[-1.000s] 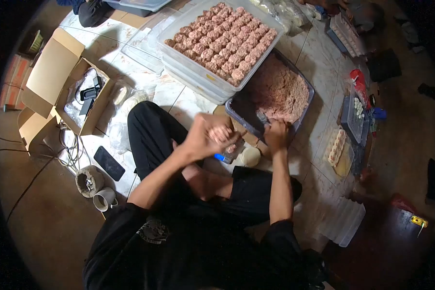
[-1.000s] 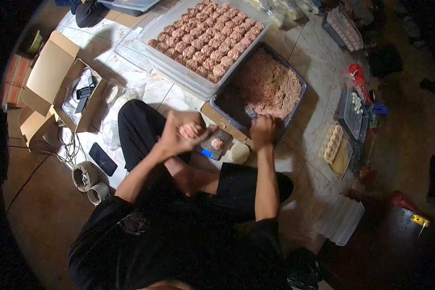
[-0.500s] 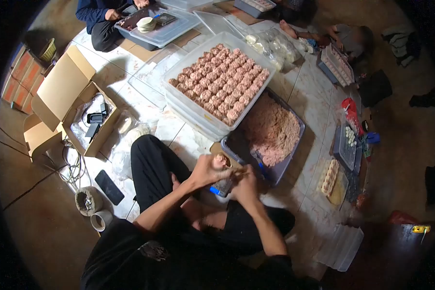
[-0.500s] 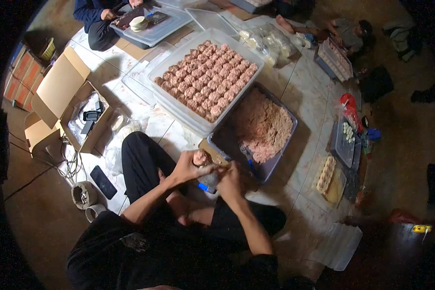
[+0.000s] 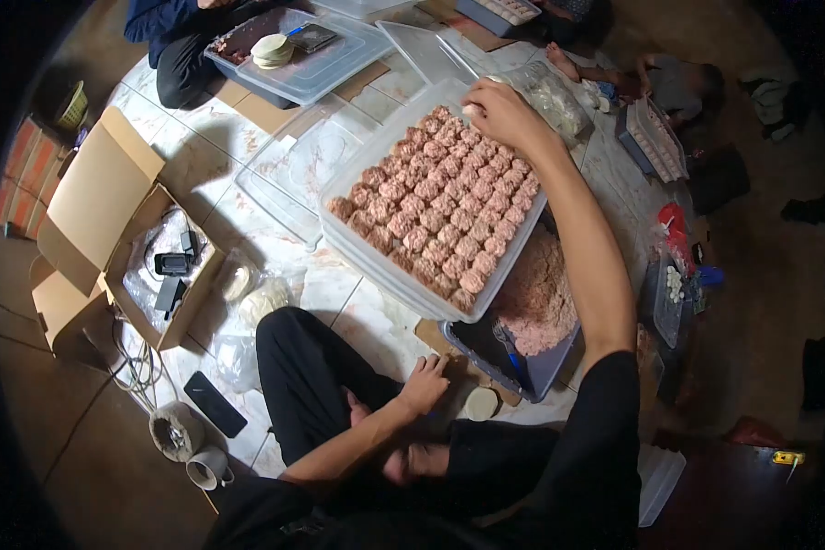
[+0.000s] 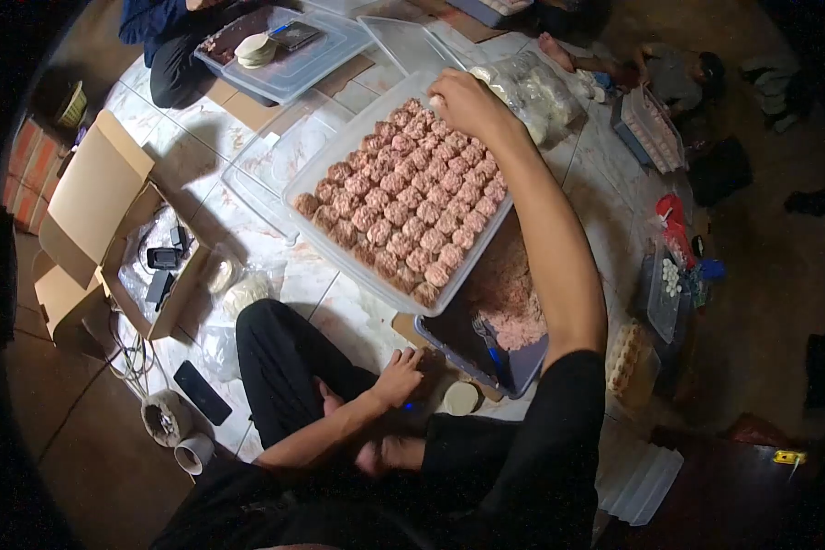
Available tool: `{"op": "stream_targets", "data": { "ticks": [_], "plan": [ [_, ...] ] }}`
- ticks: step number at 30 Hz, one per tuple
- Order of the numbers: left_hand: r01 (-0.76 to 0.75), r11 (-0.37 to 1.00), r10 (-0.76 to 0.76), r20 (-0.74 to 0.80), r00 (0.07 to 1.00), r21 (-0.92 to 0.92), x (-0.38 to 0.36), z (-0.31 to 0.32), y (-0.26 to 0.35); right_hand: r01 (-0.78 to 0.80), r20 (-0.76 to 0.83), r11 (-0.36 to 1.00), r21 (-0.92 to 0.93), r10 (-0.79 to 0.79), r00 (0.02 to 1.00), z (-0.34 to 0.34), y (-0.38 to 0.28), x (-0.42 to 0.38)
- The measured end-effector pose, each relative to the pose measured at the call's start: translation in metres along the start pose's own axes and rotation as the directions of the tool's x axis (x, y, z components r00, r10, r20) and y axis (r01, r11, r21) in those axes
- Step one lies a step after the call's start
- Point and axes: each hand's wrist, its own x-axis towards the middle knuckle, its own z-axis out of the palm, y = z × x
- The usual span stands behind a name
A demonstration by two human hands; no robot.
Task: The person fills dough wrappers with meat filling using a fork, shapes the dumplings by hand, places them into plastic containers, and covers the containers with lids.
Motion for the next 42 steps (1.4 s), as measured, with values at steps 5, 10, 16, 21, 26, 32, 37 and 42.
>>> {"op": "stream_targets", "data": {
  "ticks": [5,10,16,21,26,32,37,42],
  "plan": [
    [0.036,0.998,-0.034,0.037,0.999,-0.044,-0.002,-0.017,0.006,-0.032,0.277,0.976,-0.216,0.092,0.957,0.036,0.034,0.044],
    [0.130,0.853,-0.193,-0.074,0.978,-0.505,-0.003,-0.053,0.009,-0.173,0.535,0.974,-0.144,0.224,0.815,0.029,0.029,0.062],
    [-0.072,0.292,-0.771,-0.279,0.572,-0.954,0.014,-0.019,-0.035,-0.041,0.147,0.979,-0.198,0.071,0.987,0.024,-0.005,0.022],
    [-0.138,-0.205,-0.913,0.138,0.385,-0.969,-0.011,-0.050,-0.088,0.043,-0.342,0.998,-0.048,-0.057,0.938,-0.063,-0.131,-0.130],
    [-0.087,-0.385,-0.816,0.295,0.497,-0.919,-0.013,-0.032,-0.086,-0.378,0.231,0.893,0.245,0.325,0.917,-0.012,-0.247,-0.318],
    [0.134,-0.279,-0.771,0.305,0.560,-0.951,-0.004,0.001,-0.114,-0.495,0.228,0.808,0.320,0.442,0.868,0.166,-0.301,-0.430],
    [0.004,-0.444,-0.771,0.384,0.507,-0.896,-0.008,-0.016,-0.102,-0.457,0.177,0.738,0.496,0.430,0.886,0.097,-0.274,-0.379],
    [-0.067,-0.528,-0.714,0.400,0.574,-0.846,-0.008,-0.030,-0.082,-0.256,-0.220,0.915,0.310,0.332,0.917,-0.076,-0.201,-0.224]
  ]
}}
